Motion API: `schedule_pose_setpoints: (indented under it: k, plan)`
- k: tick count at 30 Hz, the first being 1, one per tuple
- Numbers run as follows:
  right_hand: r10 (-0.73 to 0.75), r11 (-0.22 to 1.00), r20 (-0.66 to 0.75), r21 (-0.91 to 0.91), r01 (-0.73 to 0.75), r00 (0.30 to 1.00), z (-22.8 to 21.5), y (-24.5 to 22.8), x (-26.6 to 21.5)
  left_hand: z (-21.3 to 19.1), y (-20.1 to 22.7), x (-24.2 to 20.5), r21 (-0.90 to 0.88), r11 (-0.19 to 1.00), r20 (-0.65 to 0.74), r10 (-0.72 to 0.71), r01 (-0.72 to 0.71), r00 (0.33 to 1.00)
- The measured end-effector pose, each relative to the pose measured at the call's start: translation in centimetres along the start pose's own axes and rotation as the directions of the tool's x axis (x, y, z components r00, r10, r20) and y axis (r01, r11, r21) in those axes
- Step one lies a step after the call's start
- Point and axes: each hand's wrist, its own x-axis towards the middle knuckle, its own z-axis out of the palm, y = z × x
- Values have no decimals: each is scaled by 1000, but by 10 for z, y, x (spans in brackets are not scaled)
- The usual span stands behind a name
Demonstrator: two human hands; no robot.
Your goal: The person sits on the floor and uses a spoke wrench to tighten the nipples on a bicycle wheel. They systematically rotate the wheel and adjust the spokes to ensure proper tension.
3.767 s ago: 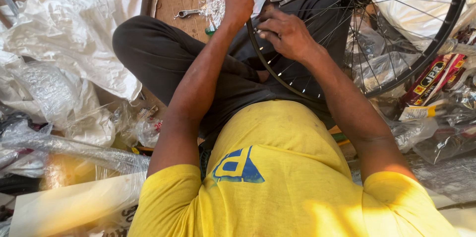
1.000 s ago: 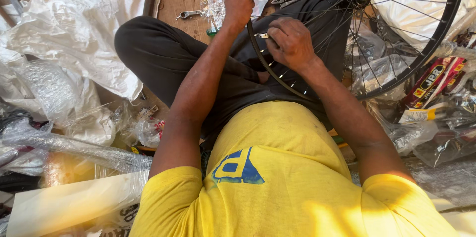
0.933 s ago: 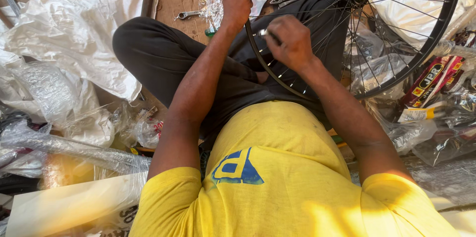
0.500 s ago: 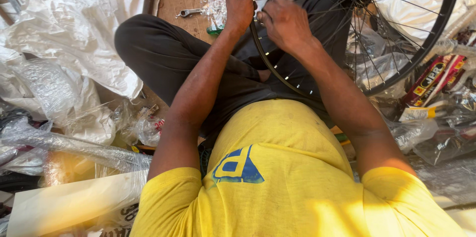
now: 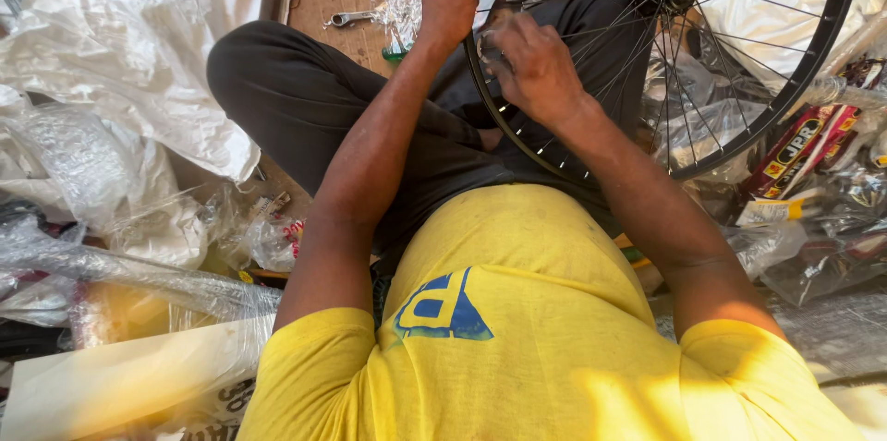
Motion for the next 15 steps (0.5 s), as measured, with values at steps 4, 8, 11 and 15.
schedule_pose_setpoints:
  k: [4, 8, 11, 15]
  plan:
    - [333, 926, 204, -258, -277, 921, 28, 9, 10, -1, -4, -4, 37, 999, -3, 30, -30, 1000]
    - [119, 981, 174, -175, -88, 977, 23, 18, 10, -5, -5, -5, 157, 984, -12, 81, -78, 997]
    - [215, 907, 157, 333, -257, 964, 0, 19, 7, -5, -2, -6, 234, 962, -12, 148, -141, 989]
    - [-210, 977, -68, -54, 207, 975, -2, 0, -11, -2, 3, -7, 211, 971, -19, 119, -113, 993]
